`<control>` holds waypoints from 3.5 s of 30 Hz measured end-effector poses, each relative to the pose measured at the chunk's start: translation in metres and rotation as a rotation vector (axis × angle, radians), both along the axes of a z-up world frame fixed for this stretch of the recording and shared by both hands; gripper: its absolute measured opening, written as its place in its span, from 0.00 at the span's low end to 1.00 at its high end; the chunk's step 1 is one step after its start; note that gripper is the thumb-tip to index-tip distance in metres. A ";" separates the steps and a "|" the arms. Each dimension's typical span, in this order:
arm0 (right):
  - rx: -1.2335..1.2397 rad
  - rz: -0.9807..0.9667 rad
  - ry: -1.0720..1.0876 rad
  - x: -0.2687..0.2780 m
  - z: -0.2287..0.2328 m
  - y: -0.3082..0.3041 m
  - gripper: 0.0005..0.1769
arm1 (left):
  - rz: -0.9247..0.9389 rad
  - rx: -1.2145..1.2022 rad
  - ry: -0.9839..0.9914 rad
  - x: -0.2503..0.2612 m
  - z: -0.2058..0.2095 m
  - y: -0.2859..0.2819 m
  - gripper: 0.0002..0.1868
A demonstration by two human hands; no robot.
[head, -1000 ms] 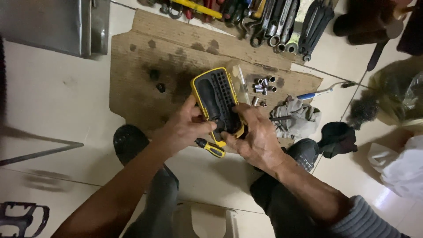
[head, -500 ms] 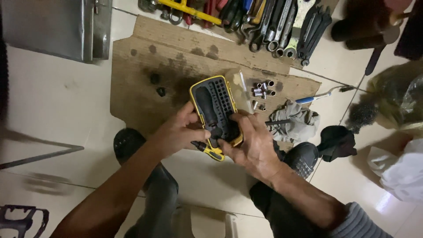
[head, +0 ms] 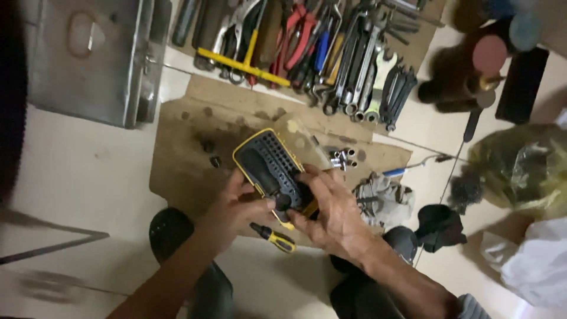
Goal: The person opens a yellow and black tool case, removes several metal sockets, and places them on a cardboard surface. They then pick up a screwdriver, wipe it with a cloth, and place it back into the case. The person continues to handle sockets and the case throughout the clip.
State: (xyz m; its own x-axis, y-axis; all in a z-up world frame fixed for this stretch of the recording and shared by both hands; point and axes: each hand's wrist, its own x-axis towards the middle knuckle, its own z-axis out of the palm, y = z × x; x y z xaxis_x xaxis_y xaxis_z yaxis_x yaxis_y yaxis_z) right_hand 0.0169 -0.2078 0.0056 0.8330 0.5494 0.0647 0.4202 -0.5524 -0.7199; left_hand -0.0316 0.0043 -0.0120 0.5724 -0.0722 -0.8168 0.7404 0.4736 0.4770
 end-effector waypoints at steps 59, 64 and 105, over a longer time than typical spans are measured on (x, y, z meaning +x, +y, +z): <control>-0.979 -0.365 0.142 0.263 -0.085 0.034 0.20 | 0.120 0.075 -0.023 0.010 -0.003 0.029 0.29; -0.237 -0.729 0.398 0.264 -0.080 0.042 0.25 | 0.145 0.060 -0.119 0.011 -0.004 0.031 0.31; -0.848 -0.237 0.160 0.238 -0.061 0.058 0.39 | 0.073 0.059 0.094 0.015 0.011 0.036 0.23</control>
